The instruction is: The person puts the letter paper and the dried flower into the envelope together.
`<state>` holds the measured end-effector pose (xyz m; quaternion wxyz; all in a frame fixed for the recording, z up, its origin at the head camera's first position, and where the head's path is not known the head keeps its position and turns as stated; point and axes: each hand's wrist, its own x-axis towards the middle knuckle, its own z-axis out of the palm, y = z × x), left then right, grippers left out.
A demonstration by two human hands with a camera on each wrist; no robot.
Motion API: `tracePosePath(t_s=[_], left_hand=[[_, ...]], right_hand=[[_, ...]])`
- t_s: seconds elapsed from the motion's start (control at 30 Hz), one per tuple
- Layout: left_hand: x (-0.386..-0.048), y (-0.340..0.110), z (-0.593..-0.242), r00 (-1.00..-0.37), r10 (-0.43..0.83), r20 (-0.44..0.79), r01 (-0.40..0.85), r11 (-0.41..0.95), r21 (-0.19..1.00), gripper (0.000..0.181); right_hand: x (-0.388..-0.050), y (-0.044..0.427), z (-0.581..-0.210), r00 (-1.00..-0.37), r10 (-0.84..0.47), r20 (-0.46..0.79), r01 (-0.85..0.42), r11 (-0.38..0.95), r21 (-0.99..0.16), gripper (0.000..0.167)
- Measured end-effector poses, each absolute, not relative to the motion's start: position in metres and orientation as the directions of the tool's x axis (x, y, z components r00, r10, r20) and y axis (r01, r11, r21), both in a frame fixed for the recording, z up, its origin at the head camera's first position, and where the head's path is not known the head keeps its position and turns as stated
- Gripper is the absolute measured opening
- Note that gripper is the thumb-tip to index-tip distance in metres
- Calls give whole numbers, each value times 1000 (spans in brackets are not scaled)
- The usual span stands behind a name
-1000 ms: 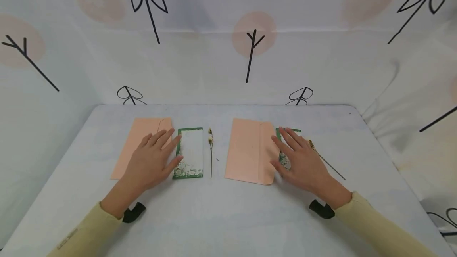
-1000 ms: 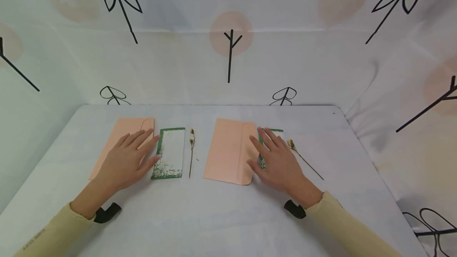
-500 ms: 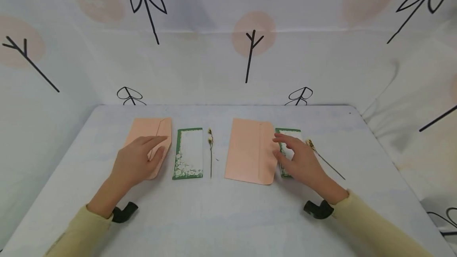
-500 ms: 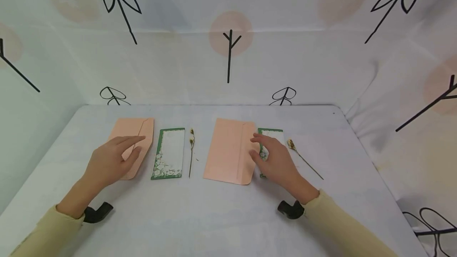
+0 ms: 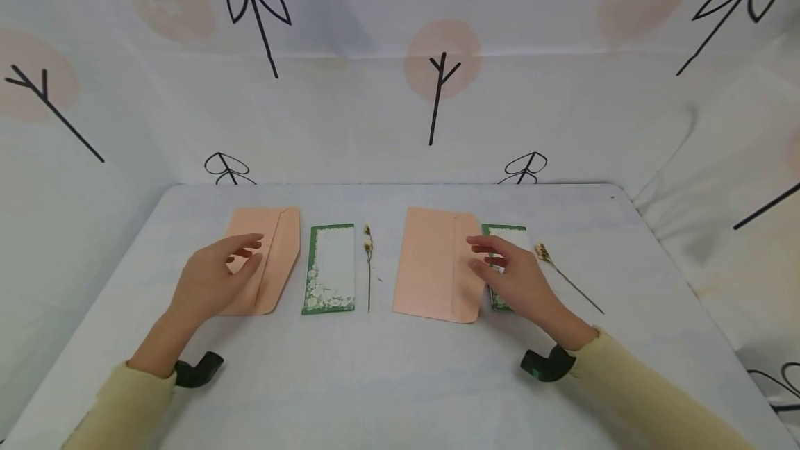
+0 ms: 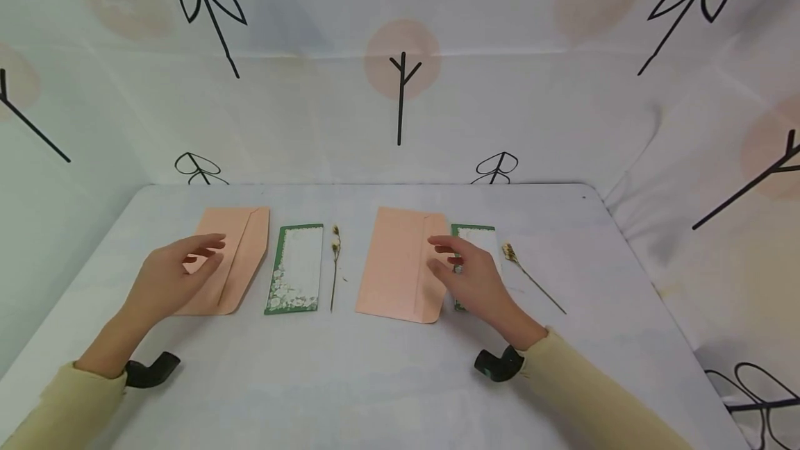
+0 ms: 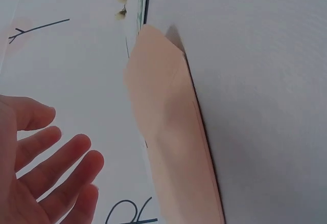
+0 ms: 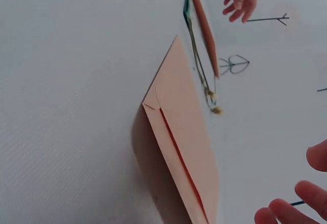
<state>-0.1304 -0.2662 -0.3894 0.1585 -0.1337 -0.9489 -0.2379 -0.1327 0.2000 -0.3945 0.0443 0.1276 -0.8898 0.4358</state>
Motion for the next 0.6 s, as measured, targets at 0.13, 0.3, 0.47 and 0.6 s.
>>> tracePosePath(t_s=[0.13,0.3,0.47,0.6], left_hand=[[-132,-276,-394,-927,169,334,317,829,460,39],[-133,-286,-399,-968,152,202,236,827,510,48],[-137,-293,-402,-991,132,16,122,858,498,68],[-140,-294,-402,-987,155,-42,117,870,480,79]], right_hand=[[-134,195,-394,-966,-194,172,-254,569,-782,38],[-134,188,-393,-963,-213,162,-251,511,-822,38],[-136,180,-393,-962,-227,152,-245,474,-846,38],[-137,173,-392,-958,-244,152,-252,453,-855,38]])
